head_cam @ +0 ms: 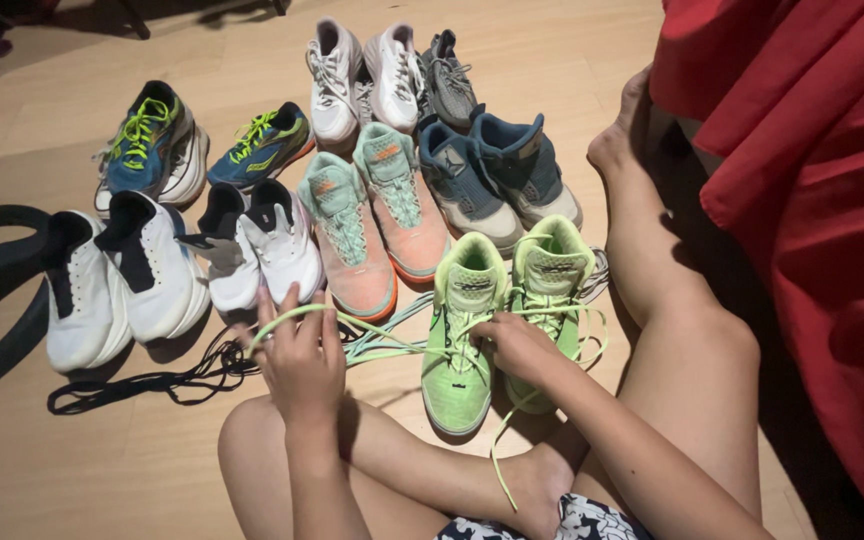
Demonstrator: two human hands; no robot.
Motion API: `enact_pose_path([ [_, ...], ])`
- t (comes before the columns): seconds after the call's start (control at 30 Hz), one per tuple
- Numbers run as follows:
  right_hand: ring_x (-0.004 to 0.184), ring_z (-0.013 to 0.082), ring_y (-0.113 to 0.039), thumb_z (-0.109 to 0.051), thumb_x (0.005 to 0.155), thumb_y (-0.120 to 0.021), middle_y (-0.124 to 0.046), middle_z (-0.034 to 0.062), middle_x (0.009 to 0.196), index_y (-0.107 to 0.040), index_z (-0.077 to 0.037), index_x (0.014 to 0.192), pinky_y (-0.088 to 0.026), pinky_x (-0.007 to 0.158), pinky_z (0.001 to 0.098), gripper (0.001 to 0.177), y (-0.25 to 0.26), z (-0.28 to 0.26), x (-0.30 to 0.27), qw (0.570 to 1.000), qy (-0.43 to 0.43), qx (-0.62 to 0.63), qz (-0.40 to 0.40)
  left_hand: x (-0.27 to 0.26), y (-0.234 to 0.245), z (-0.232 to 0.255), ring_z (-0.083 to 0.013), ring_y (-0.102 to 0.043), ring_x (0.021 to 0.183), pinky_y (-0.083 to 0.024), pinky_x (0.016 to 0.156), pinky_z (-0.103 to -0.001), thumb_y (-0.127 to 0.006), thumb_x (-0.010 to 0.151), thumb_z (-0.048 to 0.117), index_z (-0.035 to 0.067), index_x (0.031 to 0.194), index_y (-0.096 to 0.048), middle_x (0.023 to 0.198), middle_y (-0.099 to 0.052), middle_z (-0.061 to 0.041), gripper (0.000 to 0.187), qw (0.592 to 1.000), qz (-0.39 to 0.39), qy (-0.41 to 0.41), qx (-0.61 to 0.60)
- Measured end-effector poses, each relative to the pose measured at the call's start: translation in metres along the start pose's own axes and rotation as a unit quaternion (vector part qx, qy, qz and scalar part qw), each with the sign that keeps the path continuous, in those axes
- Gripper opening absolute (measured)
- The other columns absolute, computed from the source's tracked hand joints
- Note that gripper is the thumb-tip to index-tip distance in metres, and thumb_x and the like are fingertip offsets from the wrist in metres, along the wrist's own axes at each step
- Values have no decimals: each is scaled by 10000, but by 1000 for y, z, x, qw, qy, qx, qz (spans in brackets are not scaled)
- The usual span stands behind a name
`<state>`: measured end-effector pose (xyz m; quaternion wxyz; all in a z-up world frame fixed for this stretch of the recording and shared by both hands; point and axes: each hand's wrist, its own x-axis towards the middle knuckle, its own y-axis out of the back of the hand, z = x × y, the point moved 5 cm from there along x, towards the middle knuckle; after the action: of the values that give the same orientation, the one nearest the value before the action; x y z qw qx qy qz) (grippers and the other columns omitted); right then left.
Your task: The person sits on the floor and removes laces from several pairs of shoes, then re-laces a pair of green high-top sneakers. The person handles multiple shoe laces and shoes, organizing them on the floor.
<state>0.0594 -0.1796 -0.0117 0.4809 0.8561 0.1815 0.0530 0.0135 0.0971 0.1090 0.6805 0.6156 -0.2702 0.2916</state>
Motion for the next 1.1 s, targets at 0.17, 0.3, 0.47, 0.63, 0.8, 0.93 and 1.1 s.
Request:
enact_pose_path([
  [0.17,987,334,-655,-191,839,-718,-657,126,1017,-728,-147,1069,-527,857,437,234,7,-12,-6,999,24,13,21,-35,-63,-13,-370,-715,921,-554,816,-468,-655,1017,434,129,983,-798,1001,-764,-165,339,897,-312,282,-137],
  [0.3,946,340,-672,-239,869,-711,-656,126,1000,-742,-109,959,-537,825,447,162,-1,-19,-16,999,17,16,47,-48,-81,59,-363,-661,918,-538,815,-450,-698,831,112,53,904,-705,946,-692,-148,94,910,-164,17,-381],
  [0.47,920,368,-667,-247,801,-776,-647,149,982,-719,-50,959,-531,805,466,259,-5,-23,-20,997,12,37,68,-68,-109,93,-355,-623,938,-485,813,-482,-787,744,124,51,859,-720,941,-633,-126,152,888,-301,-44,-344],
  [0.63,919,370,-669,-263,815,-777,-666,150,985,-727,-55,950,-526,806,462,253,-15,-23,-17,995,-36,45,85,-89,-135,91,-412,-591,964,-480,844,-517,-685,866,82,-12,948,-617,1027,-584,-222,142,885,-318,-56,-337],
  [0.8,912,363,-671,-232,834,-768,-673,162,948,-714,-44,911,-530,802,453,210,-16,-15,-12,991,-23,90,93,-95,-164,41,-444,-573,923,-453,846,-520,-496,1054,92,-36,1086,-488,977,-558,-284,132,846,-213,290,-393],
  [0.93,889,389,-662,-196,822,-743,-671,173,949,-686,-37,932,-523,781,471,201,-22,-18,-18,987,5,71,145,-82,-147,-2,-424,-606,986,-473,893,-514,-556,1000,104,-19,1083,-491,1028,-607,-248,162,862,-132,345,-346],
  [1.1,877,405,-663,-162,868,-692,-670,183,959,-675,-36,904,-524,793,492,131,-26,-18,-9,990,17,37,135,-77,-117,48,-427,-414,1333,-333,1115,-509,-793,744,84,31,1145,-610,1345,-510,-252,444,916,-163,108,-351],
])
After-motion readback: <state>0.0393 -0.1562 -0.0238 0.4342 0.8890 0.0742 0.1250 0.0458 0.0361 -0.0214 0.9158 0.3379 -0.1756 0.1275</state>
